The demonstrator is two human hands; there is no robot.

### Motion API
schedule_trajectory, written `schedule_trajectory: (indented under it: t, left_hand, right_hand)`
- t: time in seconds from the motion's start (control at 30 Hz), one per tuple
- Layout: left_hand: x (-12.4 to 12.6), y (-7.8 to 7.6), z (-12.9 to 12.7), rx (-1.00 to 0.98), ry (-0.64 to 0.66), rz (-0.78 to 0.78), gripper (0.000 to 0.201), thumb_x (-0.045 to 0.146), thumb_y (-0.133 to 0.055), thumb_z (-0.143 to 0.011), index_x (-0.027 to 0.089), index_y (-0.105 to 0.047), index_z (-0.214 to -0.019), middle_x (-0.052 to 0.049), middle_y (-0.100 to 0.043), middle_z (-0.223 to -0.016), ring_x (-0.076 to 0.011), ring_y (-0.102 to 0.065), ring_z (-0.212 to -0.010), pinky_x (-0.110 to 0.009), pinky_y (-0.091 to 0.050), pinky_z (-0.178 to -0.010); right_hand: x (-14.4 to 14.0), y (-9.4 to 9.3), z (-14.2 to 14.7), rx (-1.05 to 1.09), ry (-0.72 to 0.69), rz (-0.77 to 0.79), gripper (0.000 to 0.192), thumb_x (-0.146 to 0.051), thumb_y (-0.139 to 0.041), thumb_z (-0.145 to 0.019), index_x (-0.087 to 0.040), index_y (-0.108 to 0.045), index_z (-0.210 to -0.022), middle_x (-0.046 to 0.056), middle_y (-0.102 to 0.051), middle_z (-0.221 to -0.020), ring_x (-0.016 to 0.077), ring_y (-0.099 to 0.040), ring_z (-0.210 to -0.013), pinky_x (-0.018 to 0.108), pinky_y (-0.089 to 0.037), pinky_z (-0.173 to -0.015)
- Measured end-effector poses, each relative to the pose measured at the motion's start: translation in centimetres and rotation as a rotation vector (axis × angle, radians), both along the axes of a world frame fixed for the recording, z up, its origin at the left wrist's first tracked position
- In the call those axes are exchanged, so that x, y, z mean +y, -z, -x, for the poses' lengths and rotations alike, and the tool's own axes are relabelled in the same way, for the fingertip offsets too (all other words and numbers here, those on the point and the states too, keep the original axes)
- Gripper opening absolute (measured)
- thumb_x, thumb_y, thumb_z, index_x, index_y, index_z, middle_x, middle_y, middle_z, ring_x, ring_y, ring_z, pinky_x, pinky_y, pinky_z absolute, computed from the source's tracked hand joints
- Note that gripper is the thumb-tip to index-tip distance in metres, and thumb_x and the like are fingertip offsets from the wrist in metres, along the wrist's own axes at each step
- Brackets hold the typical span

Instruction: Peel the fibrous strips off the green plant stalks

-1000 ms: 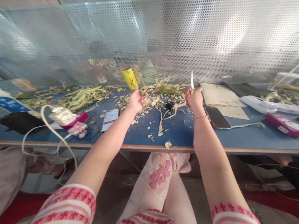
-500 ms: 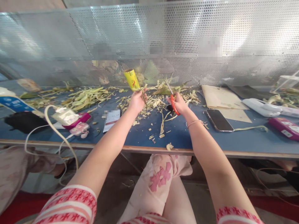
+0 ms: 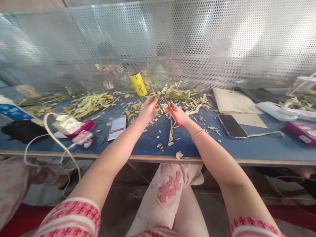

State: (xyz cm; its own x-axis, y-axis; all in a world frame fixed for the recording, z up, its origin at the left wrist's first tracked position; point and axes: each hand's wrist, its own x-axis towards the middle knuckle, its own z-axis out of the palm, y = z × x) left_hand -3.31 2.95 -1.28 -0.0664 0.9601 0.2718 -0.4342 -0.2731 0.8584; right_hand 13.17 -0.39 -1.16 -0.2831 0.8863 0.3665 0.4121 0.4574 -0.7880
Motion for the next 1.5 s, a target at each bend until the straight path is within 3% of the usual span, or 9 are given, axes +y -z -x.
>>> schedule_trajectory:
  t: [0.23, 0.47, 0.63, 0.8, 0.9, 1.0, 1.33, 1.5]
  left_hand:
    - [-0.8, -0.1, -0.9, -0.028, 0.071, -0.024, 0.016, 0.02, -0.071, -0.079, 0.02, -0.056, -0.086, 0.003, -0.061, -0.078, -0.0117, -0.063, -0.088, -0.025, -0.048, -0.078]
    - [-0.9, 0.0, -0.9, -0.059, 0.1, -0.005, 0.015, 0.019, -0.07, -0.079, 0.021, -0.057, -0.085, 0.004, -0.06, -0.074, -0.0092, -0.062, -0.078, -0.025, -0.048, -0.077]
    - [-0.8, -0.1, -0.6, -0.096, 0.113, -0.005, 0.012, 0.019, -0.068, -0.081, 0.018, -0.057, -0.079, 0.003, -0.06, -0.072, -0.0093, -0.062, -0.073, -0.025, -0.047, -0.076]
    - [-0.2, -0.1, -0.1, -0.12, 0.083, -0.039, 0.02, 0.025, -0.073, -0.077, 0.018, -0.055, -0.076, 0.004, -0.059, -0.069, -0.0095, -0.062, -0.068, -0.027, -0.05, -0.076]
    - [0.2, 0.0, 0.2, -0.127, 0.076, -0.062, 0.021, 0.021, -0.075, -0.075, 0.018, -0.054, -0.075, 0.006, -0.057, -0.066, -0.0057, -0.056, -0.058, -0.024, -0.048, -0.068]
    - [0.3, 0.0, 0.3, -0.155, 0.091, -0.052, 0.019, 0.011, -0.071, -0.074, 0.018, -0.054, -0.074, 0.005, -0.059, -0.067, -0.0052, -0.057, -0.057, -0.022, -0.047, -0.065]
    - [-0.7, -0.1, -0.5, -0.13, 0.112, 0.005, 0.018, 0.0, -0.064, -0.074, 0.017, -0.057, -0.074, 0.003, -0.065, -0.071, -0.0074, -0.063, -0.069, -0.026, -0.05, -0.082]
    - [-1.4, -0.2, -1.2, -0.123, 0.176, 0.069, 0.016, 0.0, -0.062, -0.074, 0.015, -0.06, -0.075, 0.004, -0.066, -0.068, -0.0065, -0.063, -0.064, -0.024, -0.051, -0.077]
  right_hand:
    - [-0.9, -0.8, 0.1, 0.009, 0.045, 0.066, 0.049, -0.07, -0.05, -0.08, -0.023, -0.04, -0.069, -0.004, -0.046, -0.059, 0.0115, -0.044, -0.056, 0.026, -0.037, -0.055]
    - [-0.8, -1.3, -0.2, -0.137, 0.131, -0.148, 0.051, -0.066, -0.048, -0.082, -0.021, -0.037, -0.06, -0.003, -0.042, -0.055, 0.012, -0.04, -0.059, 0.027, -0.034, -0.059]
    - [0.1, -1.0, -0.6, -0.197, 0.194, -0.153, 0.049, -0.065, -0.045, -0.083, -0.022, -0.039, -0.061, -0.001, -0.046, -0.057, 0.013, -0.041, -0.059, 0.028, -0.035, -0.062]
    - [0.8, -0.8, -2.0, -0.259, 0.304, -0.15, 0.047, -0.066, -0.042, -0.084, -0.021, -0.054, -0.077, 0.004, -0.058, -0.068, 0.019, -0.054, -0.068, 0.03, -0.04, -0.067]
    - [0.7, -0.6, -2.4, -0.409, 0.317, -0.296, 0.055, -0.065, -0.044, -0.084, -0.017, -0.058, -0.107, 0.014, -0.064, -0.099, 0.0262, -0.059, -0.088, 0.036, -0.044, -0.078]
    - [0.2, -0.7, -2.3, -0.575, 0.366, -0.452, 0.061, -0.063, -0.043, -0.086, -0.015, -0.053, -0.121, 0.02, -0.058, -0.119, 0.032, -0.057, -0.104, 0.045, -0.042, -0.09]
    - [-0.3, -0.8, -1.6, -0.681, 0.442, -0.609, 0.05, -0.051, -0.05, -0.087, -0.015, -0.054, -0.121, 0.019, -0.057, -0.114, 0.0316, -0.052, -0.106, 0.046, -0.038, -0.092]
    - [-0.4, -0.8, -1.3, -0.681, 0.442, -0.62, 0.044, -0.046, -0.048, -0.088, -0.014, -0.055, -0.118, 0.018, -0.058, -0.11, 0.0314, -0.052, -0.103, 0.045, -0.04, -0.087]
